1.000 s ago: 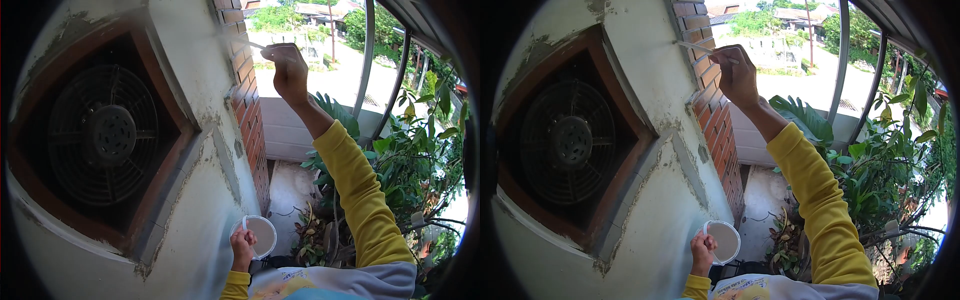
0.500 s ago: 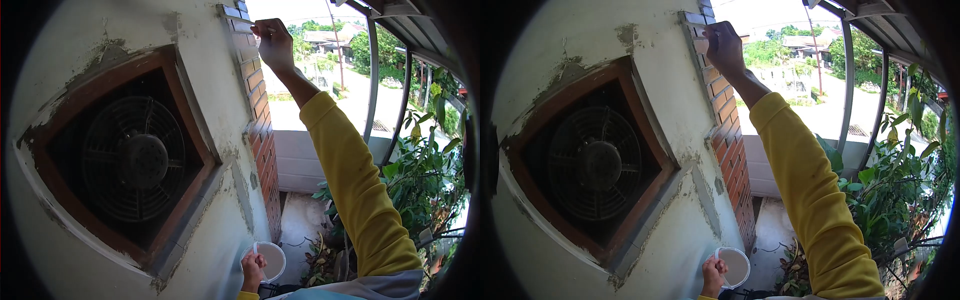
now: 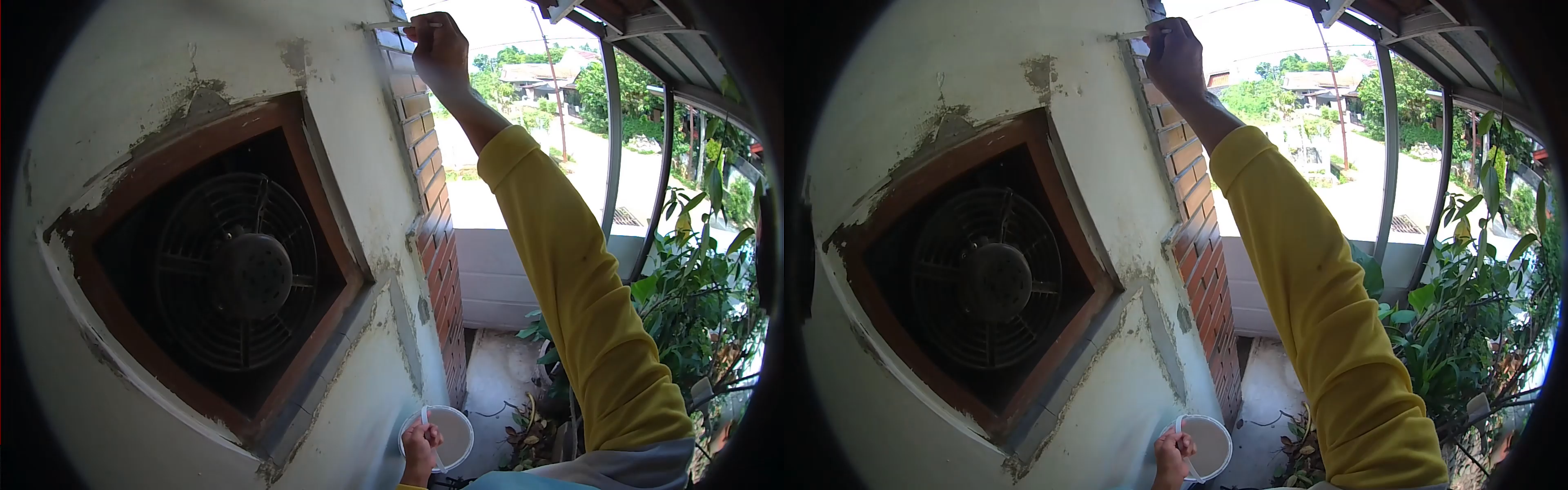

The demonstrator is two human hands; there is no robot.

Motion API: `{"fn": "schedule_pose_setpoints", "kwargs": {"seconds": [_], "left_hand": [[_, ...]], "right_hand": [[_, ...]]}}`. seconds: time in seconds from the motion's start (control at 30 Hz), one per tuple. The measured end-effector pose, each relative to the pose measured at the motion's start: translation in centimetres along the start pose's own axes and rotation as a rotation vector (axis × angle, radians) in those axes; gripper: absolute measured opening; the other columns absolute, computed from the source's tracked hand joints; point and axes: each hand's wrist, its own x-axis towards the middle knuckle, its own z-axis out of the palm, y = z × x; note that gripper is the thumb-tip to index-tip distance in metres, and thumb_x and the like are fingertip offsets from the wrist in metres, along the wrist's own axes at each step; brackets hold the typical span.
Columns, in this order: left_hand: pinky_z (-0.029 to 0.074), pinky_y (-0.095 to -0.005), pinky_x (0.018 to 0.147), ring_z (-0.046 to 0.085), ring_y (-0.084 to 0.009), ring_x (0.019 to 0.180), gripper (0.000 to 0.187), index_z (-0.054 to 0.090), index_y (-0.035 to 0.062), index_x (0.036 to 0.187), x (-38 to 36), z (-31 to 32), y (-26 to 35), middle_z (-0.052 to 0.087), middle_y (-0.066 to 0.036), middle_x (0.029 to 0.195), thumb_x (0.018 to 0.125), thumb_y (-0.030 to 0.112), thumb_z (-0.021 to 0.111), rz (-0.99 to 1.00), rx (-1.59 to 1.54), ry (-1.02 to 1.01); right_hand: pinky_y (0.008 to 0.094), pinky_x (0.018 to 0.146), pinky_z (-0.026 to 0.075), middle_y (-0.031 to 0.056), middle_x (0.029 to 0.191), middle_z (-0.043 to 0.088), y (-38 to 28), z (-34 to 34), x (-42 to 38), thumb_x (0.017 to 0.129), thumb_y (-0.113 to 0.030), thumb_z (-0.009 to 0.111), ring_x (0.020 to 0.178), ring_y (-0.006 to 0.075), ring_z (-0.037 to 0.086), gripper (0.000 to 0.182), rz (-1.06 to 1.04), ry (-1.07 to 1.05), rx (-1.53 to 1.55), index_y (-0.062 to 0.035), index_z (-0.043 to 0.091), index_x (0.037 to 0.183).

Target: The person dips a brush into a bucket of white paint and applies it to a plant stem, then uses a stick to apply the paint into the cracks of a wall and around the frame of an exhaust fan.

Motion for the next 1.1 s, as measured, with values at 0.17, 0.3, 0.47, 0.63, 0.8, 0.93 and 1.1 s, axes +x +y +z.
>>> {"fn": "schedule_pose_setpoints", "kwargs": {"seconds": [0.17, 0.3, 0.47, 0.63, 0.8, 0.93, 1.1], "left_hand": [[0.032, -0.0291, 0.043, 0.035, -0.0122, 0.041, 0.037, 0.054, -0.0054, 0.118, -0.2, -0.1, 0.0, 0.047, -0.005, 0.059, 0.085, 0.004, 0.04, 0.0, -0.023, -0.005], [0.032, -0.0292, 0.043, 0.035, -0.0122, 0.041, 0.037, 0.053, -0.0056, 0.118, 0.0, -0.4, -0.3, 0.047, -0.005, 0.059, 0.085, 0.003, 0.04, -0.006, -0.021, -0.005], [0.033, -0.0292, 0.043, 0.035, -0.012, 0.04, 0.037, 0.053, -0.0056, 0.119, 0.3, -0.6, -0.7, 0.047, -0.006, 0.059, 0.085, 0.003, 0.04, -0.01, -0.019, -0.019], [0.033, -0.0291, 0.043, 0.035, -0.0119, 0.041, 0.037, 0.053, -0.0055, 0.119, 0.6, -0.4, -0.7, 0.047, -0.006, 0.059, 0.086, 0.003, 0.039, -0.011, -0.032, -0.032], [0.033, -0.0289, 0.043, 0.036, -0.0121, 0.041, 0.037, 0.053, -0.0052, 0.12, 0.7, -0.1, -0.5, 0.047, -0.006, 0.059, 0.087, 0.002, 0.038, -0.011, -0.04, -0.05], [0.033, -0.0288, 0.043, 0.036, -0.0122, 0.042, 0.038, 0.052, -0.0049, 0.122, 1.7, -0.9, -1.8, 0.047, -0.006, 0.059, 0.087, 0.002, 0.038, -0.006, -0.055, -0.048], [0.032, -0.0286, 0.044, 0.037, -0.0122, 0.042, 0.039, 0.05, -0.0056, 0.123, 0.2, 0.5, 0.2, 0.048, -0.006, 0.059, 0.087, 0.003, 0.038, -0.033, -0.037, -0.068]], "right_hand": [[0.0341, 0.06, 0.054, 0.0165, 0.087, 0.058, -0.1, -0.7, -3.3, 0.087, 0.0, 0.053, 0.069, 0.0287, 0.066, 0.003, -0.132, -0.108, -0.115, 0.0007, 0.055, 0.088], [0.034, 0.061, 0.055, 0.0155, 0.085, 0.059, -1.0, -2.3, -2.9, 0.087, 0.001, 0.053, 0.071, 0.027, 0.067, 0.003, -0.208, -0.129, -0.17, 0.0009, 0.054, 0.09], [0.0378, 0.062, 0.053, 0.0171, 0.078, 0.062, -0.8, -0.9, 5.1, 0.09, -0.005, 0.05, 0.071, 0.0319, 0.065, 0.008, -0.189, -0.011, -0.161, 0.002, 0.053, 0.088], [0.0482, 0.066, 0.045, 0.0239, 0.082, 0.058, 4.4, 3.5, 11.1, 0.088, -0.011, 0.052, 0.077, 0.0426, 0.057, 0.012, -0.111, 0.043, -0.335, 0.0008, 0.052, 0.087], [0.0504, 0.071, 0.044, 0.0271, 0.087, 0.058, 3.7, 4.8, 12.0, 0.088, -0.012, 0.05, 0.087, 0.0422, 0.056, 0.014, 0.087, -0.113, -0.339, 0.0013, 0.05, 0.084], [0.0512, 0.073, 0.045, 0.0282, 0.086, 0.059, 5.1, 6.4, 13.0, 0.088, -0.014, 0.049, 0.085, 0.0435, 0.058, 0.019, -0.008, -0.123, -0.343, 0.0047, 0.054, 0.088], [0.0513, 0.072, 0.047, 0.0291, 0.077, 0.059, 2.8, 7.8, 13.9, 0.088, -0.014, 0.049, 0.078, 0.0449, 0.06, 0.022, -0.126, -0.089, -0.397, 0.0071, 0.056, 0.087]]}}
